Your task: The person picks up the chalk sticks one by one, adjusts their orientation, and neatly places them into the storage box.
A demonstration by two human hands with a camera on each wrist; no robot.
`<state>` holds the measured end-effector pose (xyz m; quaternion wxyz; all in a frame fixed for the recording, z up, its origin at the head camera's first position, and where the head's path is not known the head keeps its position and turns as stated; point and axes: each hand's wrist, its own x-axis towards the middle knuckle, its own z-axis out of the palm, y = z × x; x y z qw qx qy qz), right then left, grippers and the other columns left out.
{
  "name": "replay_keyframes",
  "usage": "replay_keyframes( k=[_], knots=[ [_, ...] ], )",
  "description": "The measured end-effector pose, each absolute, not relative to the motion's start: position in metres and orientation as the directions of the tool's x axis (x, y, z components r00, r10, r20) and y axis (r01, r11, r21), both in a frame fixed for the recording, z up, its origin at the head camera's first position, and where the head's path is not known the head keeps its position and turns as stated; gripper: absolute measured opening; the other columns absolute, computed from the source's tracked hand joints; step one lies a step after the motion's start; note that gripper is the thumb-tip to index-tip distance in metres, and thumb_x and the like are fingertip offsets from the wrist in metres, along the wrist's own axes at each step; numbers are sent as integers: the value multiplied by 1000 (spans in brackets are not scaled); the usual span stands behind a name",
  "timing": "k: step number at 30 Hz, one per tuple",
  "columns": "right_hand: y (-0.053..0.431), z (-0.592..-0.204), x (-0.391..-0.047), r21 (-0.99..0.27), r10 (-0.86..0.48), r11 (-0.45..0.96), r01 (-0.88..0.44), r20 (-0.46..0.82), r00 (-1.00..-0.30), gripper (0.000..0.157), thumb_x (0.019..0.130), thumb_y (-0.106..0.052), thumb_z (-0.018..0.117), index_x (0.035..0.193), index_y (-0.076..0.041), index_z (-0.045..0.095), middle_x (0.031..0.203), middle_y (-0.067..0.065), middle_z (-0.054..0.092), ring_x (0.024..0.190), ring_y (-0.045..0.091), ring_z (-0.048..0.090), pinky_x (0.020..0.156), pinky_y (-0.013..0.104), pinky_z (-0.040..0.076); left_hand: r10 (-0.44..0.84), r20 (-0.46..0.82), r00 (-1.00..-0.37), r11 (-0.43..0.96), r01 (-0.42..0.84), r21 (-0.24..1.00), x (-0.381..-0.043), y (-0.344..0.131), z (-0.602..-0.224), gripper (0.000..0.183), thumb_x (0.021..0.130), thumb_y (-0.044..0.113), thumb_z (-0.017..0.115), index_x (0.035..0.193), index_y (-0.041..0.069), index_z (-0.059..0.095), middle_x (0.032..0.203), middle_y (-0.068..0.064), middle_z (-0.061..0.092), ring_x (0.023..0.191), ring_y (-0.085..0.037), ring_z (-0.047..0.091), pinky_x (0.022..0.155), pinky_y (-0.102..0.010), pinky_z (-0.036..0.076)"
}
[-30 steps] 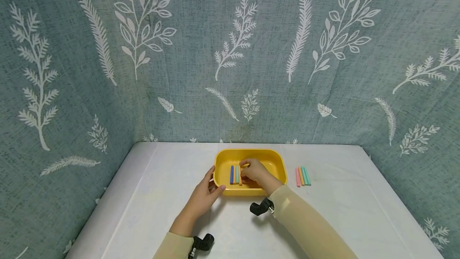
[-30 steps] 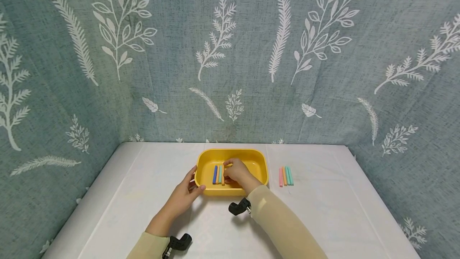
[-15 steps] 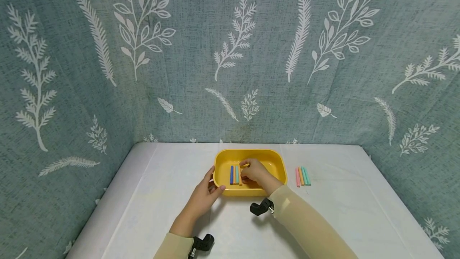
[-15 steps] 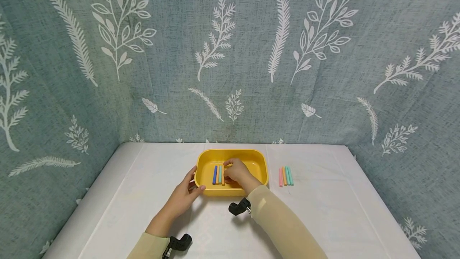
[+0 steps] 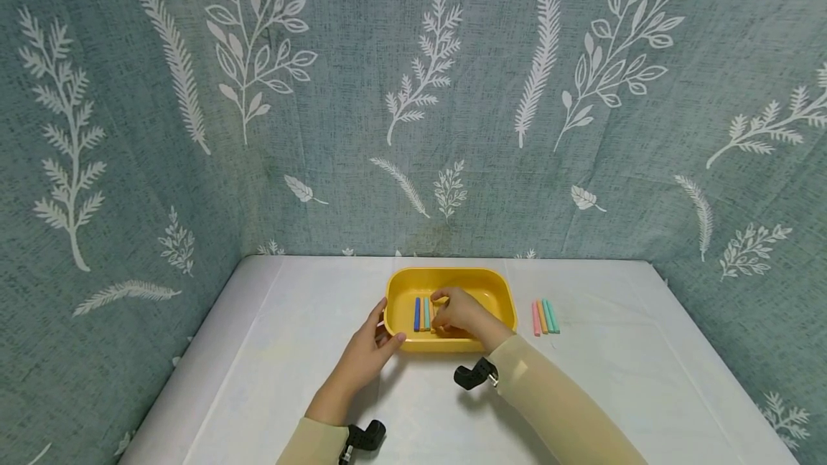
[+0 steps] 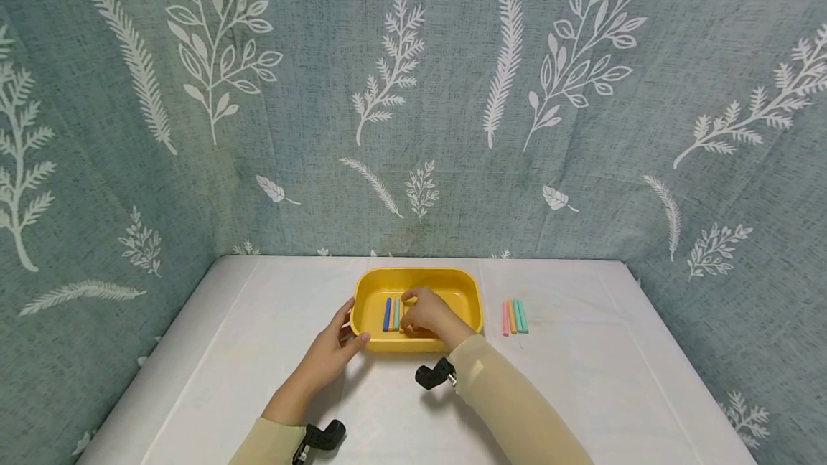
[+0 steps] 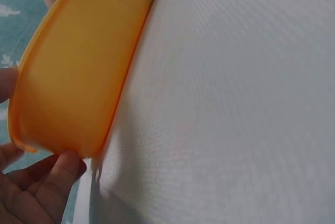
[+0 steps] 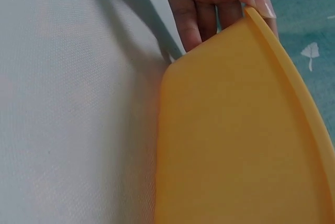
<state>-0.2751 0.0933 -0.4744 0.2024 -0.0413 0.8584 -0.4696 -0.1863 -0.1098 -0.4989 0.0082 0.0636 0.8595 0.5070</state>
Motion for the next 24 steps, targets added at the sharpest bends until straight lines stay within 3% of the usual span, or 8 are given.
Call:
replay_keyframes(
  k=[12, 24],
  knots=[
    [110, -472, -273, -847, -294, 519, 113, -301, -907, 43, 79, -4, 69, 120, -3, 56, 85, 9, 61, 71, 19, 59, 62, 29, 53, 103, 43, -994, 483, 88, 871, -189, -109, -501, 77, 88, 37, 62, 148, 26, 15, 142, -12, 37, 121, -26, 48, 95, -36, 45],
    [137, -449, -266, -894, -324, 435, 110, -270, -907, 38, 85, -2, 61, 122, 1, 54, 90, 12, 58, 84, 33, 61, 75, 40, 54, 113, 62, -992, 488, 109, 866, -188, -109, -500, 77, 88, 34, 62, 149, 23, 15, 142, -13, 37, 120, -26, 48, 95, -36, 45]
  ],
)
